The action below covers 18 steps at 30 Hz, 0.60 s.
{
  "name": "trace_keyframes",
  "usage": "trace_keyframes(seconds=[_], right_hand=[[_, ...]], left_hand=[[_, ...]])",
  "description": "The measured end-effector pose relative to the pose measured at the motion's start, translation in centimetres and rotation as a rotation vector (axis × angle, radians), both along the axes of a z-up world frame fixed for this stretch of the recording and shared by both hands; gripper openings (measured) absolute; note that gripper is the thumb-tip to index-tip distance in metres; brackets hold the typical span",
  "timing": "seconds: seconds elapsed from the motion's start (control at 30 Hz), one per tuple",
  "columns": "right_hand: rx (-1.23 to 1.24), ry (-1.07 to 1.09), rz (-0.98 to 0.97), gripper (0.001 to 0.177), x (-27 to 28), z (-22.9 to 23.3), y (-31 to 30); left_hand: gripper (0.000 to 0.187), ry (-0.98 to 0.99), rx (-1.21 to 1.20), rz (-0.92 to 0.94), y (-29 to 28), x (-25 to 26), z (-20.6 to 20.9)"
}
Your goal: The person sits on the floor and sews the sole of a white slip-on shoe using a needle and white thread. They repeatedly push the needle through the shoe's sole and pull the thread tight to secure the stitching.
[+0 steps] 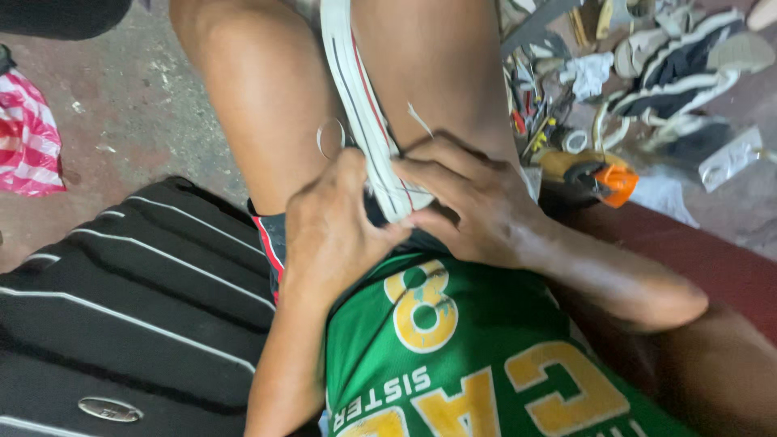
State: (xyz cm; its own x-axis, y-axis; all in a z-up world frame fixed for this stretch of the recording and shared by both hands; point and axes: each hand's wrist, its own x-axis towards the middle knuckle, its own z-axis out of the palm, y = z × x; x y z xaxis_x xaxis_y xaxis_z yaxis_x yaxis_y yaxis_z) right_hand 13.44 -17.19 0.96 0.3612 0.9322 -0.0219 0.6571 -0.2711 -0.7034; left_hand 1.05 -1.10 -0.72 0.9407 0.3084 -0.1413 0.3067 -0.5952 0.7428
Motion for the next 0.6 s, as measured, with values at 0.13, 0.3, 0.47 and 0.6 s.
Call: trace_keyframes(seconds=[0.13, 0.3, 0.47, 0.6], right_hand=[[0.085, 0.111, -0.058, 0.048, -0.4, -0.5, 0.3], [0.113, 0.224, -0.199, 0.043, -0.9, -1.2, 0.8], [0.096, 0.2, -0.211, 0.042, -0.9, -1.8, 0.7], [0.024, 0.186, -0.204, 0.04, 0.1, -1.4, 1.6]], left_hand=[[0.065, -0.238, 0.119, 0.02, 1.0, 0.0, 0.8], [0.056, -0.216, 0.214, -0.053, 2.2, 0.8, 0.4], [0.061, -0.253, 0.141, -0.098, 3.1, 1.0, 0.2], [0.059, -0.251, 0.124, -0.114, 3.7, 1.6, -0.3]])
